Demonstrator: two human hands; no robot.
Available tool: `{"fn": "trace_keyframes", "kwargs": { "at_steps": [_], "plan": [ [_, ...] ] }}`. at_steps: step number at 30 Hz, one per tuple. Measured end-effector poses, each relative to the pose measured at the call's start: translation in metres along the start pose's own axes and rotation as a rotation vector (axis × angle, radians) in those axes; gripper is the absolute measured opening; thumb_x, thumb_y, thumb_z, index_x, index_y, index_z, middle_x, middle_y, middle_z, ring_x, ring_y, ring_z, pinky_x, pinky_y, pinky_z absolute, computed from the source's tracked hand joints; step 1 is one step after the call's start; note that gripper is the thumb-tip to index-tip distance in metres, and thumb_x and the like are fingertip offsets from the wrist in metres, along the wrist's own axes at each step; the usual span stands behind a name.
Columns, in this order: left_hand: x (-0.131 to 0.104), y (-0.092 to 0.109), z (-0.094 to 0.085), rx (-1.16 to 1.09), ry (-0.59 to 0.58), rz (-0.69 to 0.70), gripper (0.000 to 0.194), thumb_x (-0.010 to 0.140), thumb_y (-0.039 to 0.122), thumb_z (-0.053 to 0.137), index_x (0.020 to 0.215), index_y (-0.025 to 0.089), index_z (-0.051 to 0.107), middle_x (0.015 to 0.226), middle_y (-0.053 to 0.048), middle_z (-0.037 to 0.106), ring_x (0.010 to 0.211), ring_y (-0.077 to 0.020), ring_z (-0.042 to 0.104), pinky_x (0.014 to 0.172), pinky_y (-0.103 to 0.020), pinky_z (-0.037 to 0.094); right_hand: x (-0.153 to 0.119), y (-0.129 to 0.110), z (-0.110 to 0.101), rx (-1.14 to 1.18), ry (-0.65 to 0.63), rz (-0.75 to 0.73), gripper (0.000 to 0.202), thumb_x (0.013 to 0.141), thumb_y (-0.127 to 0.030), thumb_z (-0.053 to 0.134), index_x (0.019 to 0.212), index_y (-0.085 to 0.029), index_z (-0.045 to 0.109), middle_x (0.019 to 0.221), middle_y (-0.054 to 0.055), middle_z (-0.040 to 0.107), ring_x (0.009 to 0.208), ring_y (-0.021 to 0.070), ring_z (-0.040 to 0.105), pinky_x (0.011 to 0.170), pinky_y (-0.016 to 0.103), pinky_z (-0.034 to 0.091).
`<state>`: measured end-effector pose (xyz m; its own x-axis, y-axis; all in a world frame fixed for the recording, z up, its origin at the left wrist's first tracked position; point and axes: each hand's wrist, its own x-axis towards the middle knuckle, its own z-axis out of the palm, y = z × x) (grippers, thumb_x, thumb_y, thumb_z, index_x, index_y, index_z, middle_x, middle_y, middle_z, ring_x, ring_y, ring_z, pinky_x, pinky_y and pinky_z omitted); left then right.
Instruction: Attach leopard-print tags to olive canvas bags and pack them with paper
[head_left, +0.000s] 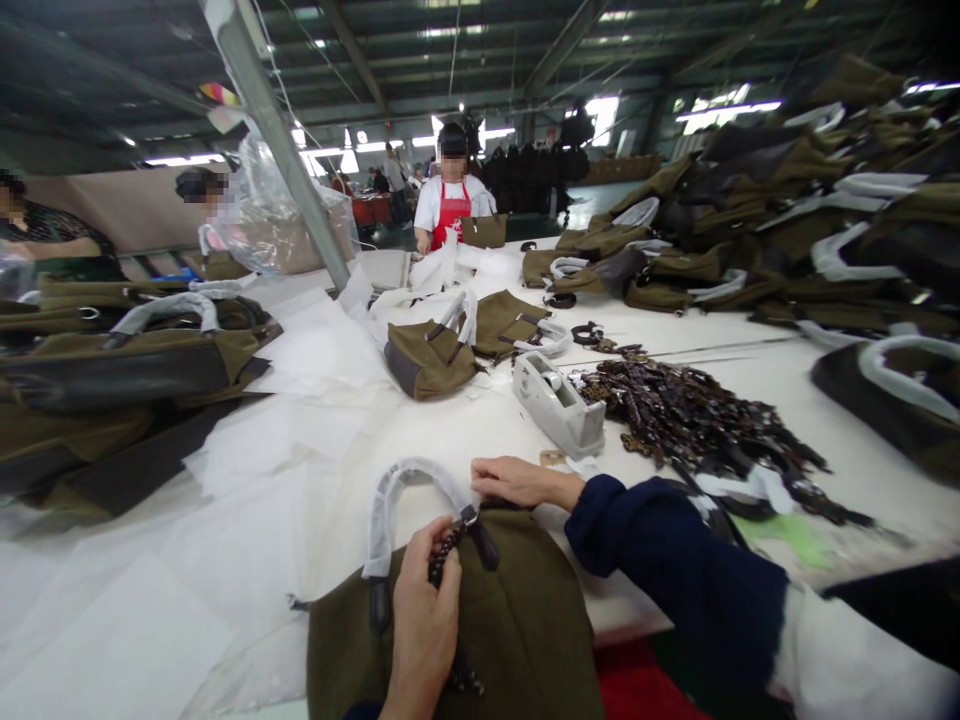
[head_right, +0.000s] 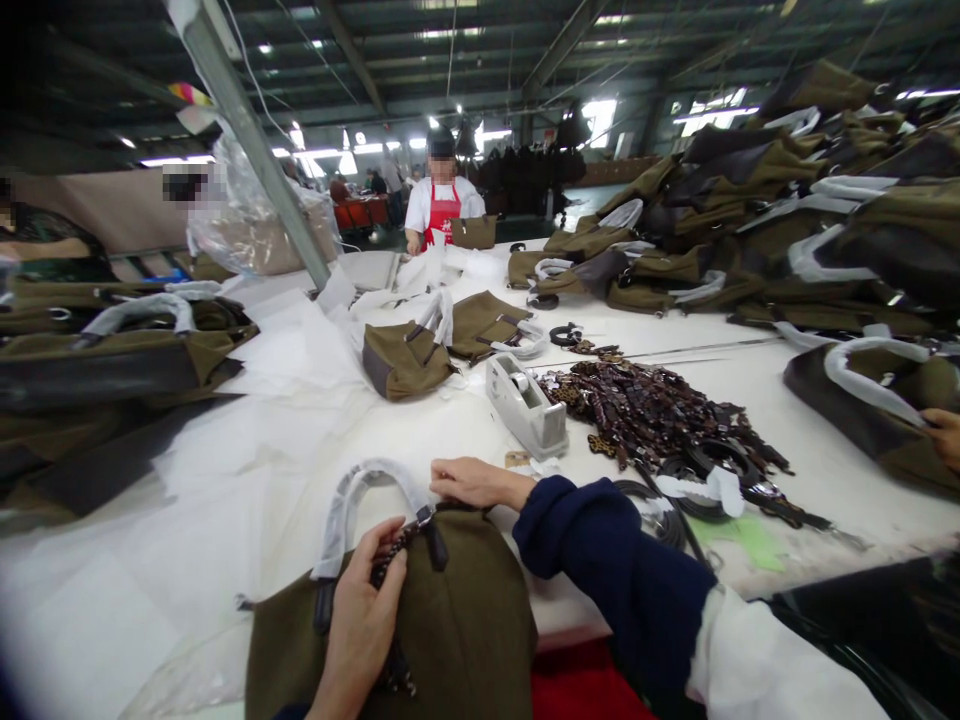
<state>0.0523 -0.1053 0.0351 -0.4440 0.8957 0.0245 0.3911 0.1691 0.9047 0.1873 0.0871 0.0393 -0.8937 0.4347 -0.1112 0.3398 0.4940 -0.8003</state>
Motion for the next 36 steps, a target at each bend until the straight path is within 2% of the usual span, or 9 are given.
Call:
{"fn": "trace_keyframes", "kwargs": {
  "at_steps": [5, 9, 11, 14, 18, 22, 26, 32, 36],
  "plan": [
    [0.001, 0.004, -0.001, 0.014, -0.005, 0.032, 0.027, 0.087, 0.026, 0.052, 0.11, 0.022, 0.064, 0.111, -0.008, 0.069, 0.107, -0.0257, 0.062, 0.098, -0.042, 0.045, 0.002, -0.003, -0.014, 0.039, -0.119, 0.01, 0.02, 0.094, -0.029, 0.045, 0.078, -0.018, 0.05, 0.072, -0.001, 0.061, 0.067, 0.0118, 0.053, 0.063, 0.022, 0.039],
    [0.003, 0.003, 0.001, 0.053, -0.028, 0.054, 0.028, 0.085, 0.022, 0.051, 0.11, 0.022, 0.064, 0.111, -0.007, 0.068, 0.109, -0.0257, 0.061, 0.1, -0.043, 0.044, 0.0, -0.018, -0.019, 0.001, -0.171, 0.049, 0.02, 0.091, -0.023, 0.047, 0.072, -0.019, 0.046, 0.057, -0.004, 0.056, 0.056, 0.0112, 0.048, 0.059, 0.022, 0.035],
    [0.004, 0.0, 0.002, 0.085, -0.054, 0.064, 0.029, 0.085, 0.021, 0.051, 0.111, 0.023, 0.063, 0.112, -0.006, 0.067, 0.11, -0.0255, 0.059, 0.101, -0.044, 0.043, -0.007, -0.03, -0.014, -0.086, -0.114, 0.037, 0.018, 0.089, -0.02, 0.05, 0.072, -0.019, 0.046, 0.058, -0.004, 0.053, 0.055, 0.011, 0.043, 0.057, 0.023, 0.03],
    [0.003, -0.003, 0.003, 0.118, -0.1, 0.088, 0.032, 0.086, 0.019, 0.049, 0.116, 0.023, 0.061, 0.117, -0.006, 0.065, 0.113, -0.0244, 0.057, 0.103, -0.044, 0.041, -0.024, -0.048, 0.0, -0.214, 0.038, -0.016, 0.015, 0.092, -0.023, 0.051, 0.078, -0.019, 0.048, 0.067, -0.002, 0.052, 0.061, 0.0116, 0.04, 0.059, 0.024, 0.026],
    [0.002, -0.002, 0.002, 0.133, -0.111, 0.107, 0.033, 0.088, 0.025, 0.05, 0.121, 0.024, 0.059, 0.116, -0.007, 0.065, 0.108, -0.0249, 0.058, 0.098, -0.044, 0.044, -0.049, -0.061, 0.019, -0.097, 0.2, 0.015, 0.018, 0.095, -0.027, 0.047, 0.079, -0.02, 0.048, 0.068, -0.002, 0.052, 0.062, 0.0117, 0.043, 0.06, 0.024, 0.029],
    [0.006, 0.005, 0.002, 0.178, -0.123, 0.116, 0.026, 0.089, 0.038, 0.054, 0.108, 0.023, 0.064, 0.105, -0.007, 0.068, 0.096, -0.0261, 0.061, 0.089, -0.043, 0.047, -0.064, -0.056, 0.034, 0.24, 0.272, 0.069, 0.019, 0.097, -0.031, 0.044, 0.082, -0.02, 0.049, 0.072, -0.001, 0.06, 0.064, 0.0122, 0.053, 0.062, 0.023, 0.04],
    [0.011, 0.01, 0.006, 0.117, -0.147, 0.075, 0.028, 0.093, 0.044, 0.048, 0.101, 0.022, 0.063, 0.099, -0.007, 0.068, 0.091, -0.0251, 0.062, 0.085, -0.04, 0.048, -0.067, -0.047, 0.046, 0.538, 0.31, 0.106, 0.019, 0.097, -0.033, 0.043, 0.085, -0.019, 0.05, 0.08, 0.002, 0.066, 0.071, 0.0142, 0.062, 0.065, 0.025, 0.049],
    [0.012, 0.008, 0.009, 0.073, -0.053, 0.02, 0.025, 0.088, 0.046, 0.057, 0.092, 0.021, 0.061, 0.089, -0.004, 0.067, 0.083, -0.0228, 0.062, 0.08, -0.035, 0.048, -0.069, -0.044, 0.05, 0.575, 0.383, 0.152, 0.016, 0.093, -0.03, 0.048, 0.082, -0.019, 0.051, 0.078, 0.002, 0.064, 0.073, 0.0148, 0.063, 0.066, 0.025, 0.05],
    [0.008, 0.008, 0.0, -0.002, -0.025, 0.036, 0.027, 0.089, 0.043, 0.056, 0.074, 0.021, 0.058, 0.091, -0.003, 0.067, 0.09, -0.0216, 0.062, 0.084, -0.031, 0.045, -0.076, -0.039, 0.045, 0.367, 0.41, 0.157, 0.016, 0.091, -0.028, 0.052, 0.079, -0.018, 0.055, 0.074, 0.0, 0.059, 0.069, 0.0129, 0.055, 0.063, 0.023, 0.042]
  ]
}}
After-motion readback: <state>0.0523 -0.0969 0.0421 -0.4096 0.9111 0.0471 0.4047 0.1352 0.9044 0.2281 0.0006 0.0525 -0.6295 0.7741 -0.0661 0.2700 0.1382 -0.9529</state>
